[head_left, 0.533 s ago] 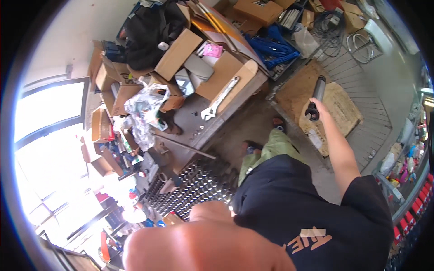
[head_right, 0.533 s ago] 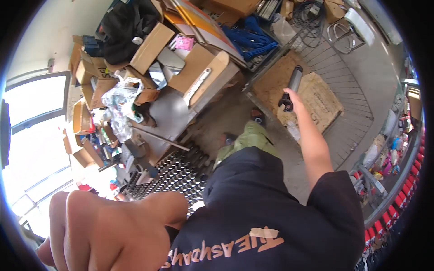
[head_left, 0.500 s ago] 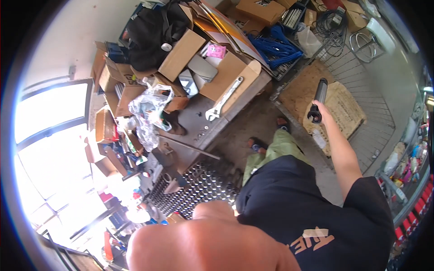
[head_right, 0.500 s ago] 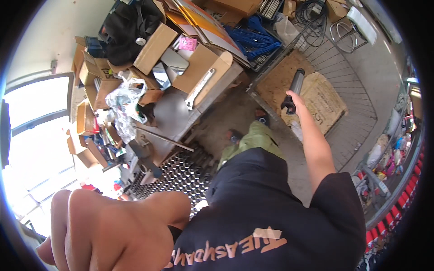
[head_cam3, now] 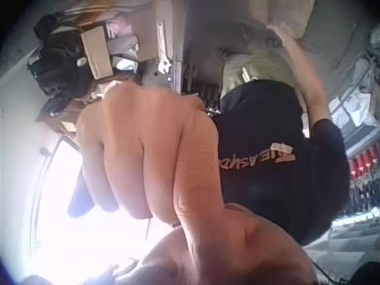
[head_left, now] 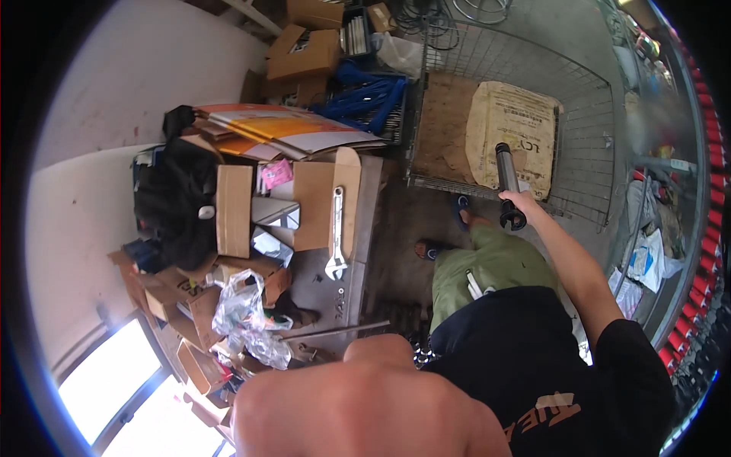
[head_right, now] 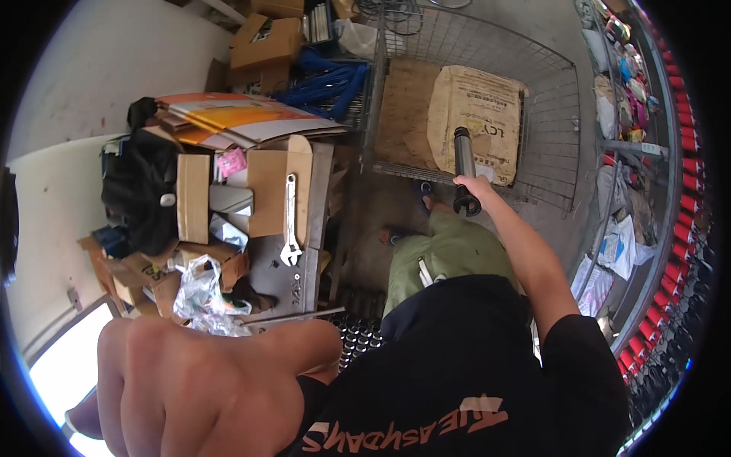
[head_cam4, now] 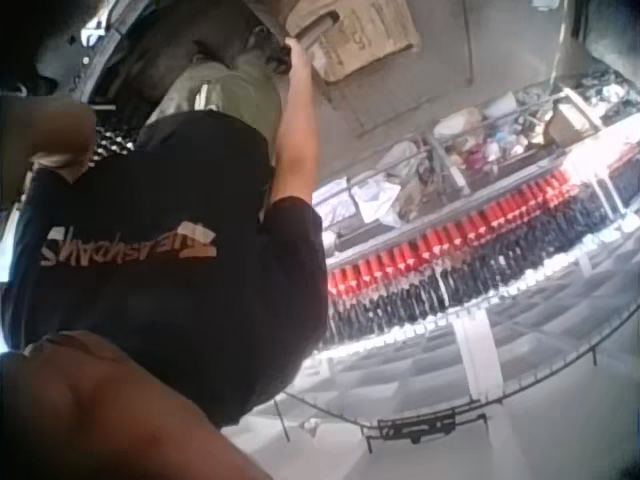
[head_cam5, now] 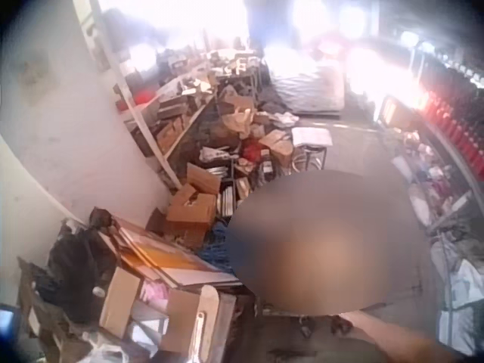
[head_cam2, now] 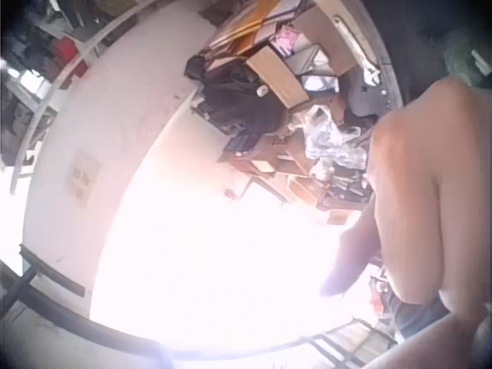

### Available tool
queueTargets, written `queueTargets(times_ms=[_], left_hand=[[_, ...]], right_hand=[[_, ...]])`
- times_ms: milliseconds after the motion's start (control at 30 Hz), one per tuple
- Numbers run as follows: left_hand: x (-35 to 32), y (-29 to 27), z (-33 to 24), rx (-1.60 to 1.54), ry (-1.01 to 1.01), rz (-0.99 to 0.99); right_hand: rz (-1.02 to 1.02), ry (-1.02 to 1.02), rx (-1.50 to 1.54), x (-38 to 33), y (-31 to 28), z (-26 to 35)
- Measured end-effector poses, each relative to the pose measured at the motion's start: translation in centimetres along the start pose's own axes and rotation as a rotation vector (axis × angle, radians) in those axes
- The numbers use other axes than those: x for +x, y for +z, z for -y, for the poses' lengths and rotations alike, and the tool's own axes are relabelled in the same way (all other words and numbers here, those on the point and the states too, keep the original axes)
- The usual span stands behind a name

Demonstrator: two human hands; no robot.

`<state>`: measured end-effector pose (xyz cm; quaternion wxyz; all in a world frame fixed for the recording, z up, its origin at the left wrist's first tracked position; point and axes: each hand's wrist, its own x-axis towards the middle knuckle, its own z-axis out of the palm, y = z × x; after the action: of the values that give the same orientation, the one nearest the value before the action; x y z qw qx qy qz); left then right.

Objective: The person assembles long cylindrical metal parts by attaching black plastic caps, securing them with a large wrench at a workbench, and then placing the finished units into a wire cage.

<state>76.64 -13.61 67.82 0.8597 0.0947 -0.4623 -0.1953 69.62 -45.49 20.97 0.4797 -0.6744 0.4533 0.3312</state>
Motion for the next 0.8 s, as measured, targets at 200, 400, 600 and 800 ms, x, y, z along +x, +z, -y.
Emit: queueTargets(times_ms=[200, 400, 600, 800], left_hand=[[-9.1, -17.3, 8.2, 0.715, -0.079, -0.888], [-28.3, -34.2, 15.7, 2.049, -1.074, -0.971], [-31.0, -39.2, 21.2, 1.714, -1.795, -0.968], [-33.5, -40.7, 22.7, 1.848, -1.620, -0.979]], right_hand=[[-0.058, -0.026, -0.116, 9.4, -1.1, -2.5], [-0.074, -0.091, -0.369, 23.5, 5.4, 5.0], [-0.115, -0.317, -0.153, 36.4, 14.2, 15.5], [-0.366, -0.457, -0.098, 48.2, 25.5, 15.7]])
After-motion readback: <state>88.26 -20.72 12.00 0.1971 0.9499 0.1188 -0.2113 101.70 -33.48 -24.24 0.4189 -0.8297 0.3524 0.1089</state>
